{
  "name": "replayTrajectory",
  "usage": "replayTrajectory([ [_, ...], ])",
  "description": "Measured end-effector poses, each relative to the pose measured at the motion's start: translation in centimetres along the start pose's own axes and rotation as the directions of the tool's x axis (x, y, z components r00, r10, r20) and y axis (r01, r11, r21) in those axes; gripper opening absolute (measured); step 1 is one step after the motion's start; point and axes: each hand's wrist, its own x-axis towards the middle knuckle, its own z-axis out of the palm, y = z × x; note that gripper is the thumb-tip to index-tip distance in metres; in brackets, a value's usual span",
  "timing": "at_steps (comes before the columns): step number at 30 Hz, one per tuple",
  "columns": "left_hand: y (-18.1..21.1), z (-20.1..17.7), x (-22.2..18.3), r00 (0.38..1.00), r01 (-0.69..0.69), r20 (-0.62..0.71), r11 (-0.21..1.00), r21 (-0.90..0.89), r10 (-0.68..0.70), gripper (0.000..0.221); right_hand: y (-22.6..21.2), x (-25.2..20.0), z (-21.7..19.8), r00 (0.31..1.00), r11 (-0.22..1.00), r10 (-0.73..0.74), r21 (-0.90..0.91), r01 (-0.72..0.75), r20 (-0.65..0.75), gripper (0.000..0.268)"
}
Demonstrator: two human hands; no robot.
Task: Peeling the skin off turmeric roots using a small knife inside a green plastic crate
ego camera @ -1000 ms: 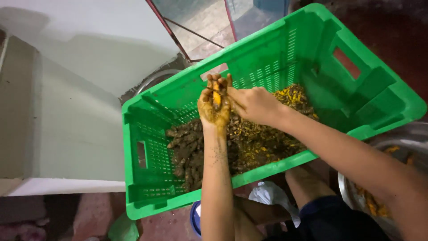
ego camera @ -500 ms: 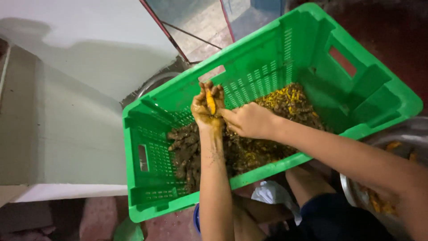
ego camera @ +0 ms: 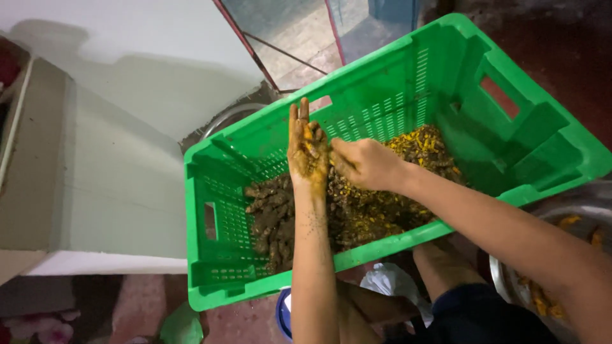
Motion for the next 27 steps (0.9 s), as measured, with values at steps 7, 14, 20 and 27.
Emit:
replayTrajectory([
  [7, -0.5, -0.3, -0.4, 0.999, 0.048, -0.012, 0.999, 0.015, -0.048, 0.051, 0.0, 0.3, 0.3, 1.0, 0.999, 0.016, -0.039, -0.017, -0.007, 0.044],
  [14, -0.6, -1.0, -0.2, 0.996, 0.067, -0.065, 0.997, 0.046, -0.064, 0.059, -0.8, 0.6, -0.5, 0.998, 0.987, 0.021, -0.155, -0.03, -0.059, 0.041],
  [20, -0.7, 1.5, -1.2, 0.981, 0.128, -0.164, 0.983, 0.128, -0.106, 0.048, -1.1, 0.6, -0.4, 1.0, 0.978, -0.013, -0.209, 0.016, 0.013, 0.045],
  [27, -0.5, -1.3, -0.5, 0.981, 0.179, -0.07, 0.984, -0.006, -0.179, 0.032, -0.6, 0.5, 0.5, 0.999, 0.984, -0.028, -0.175, 0.03, 0.017, 0.04],
])
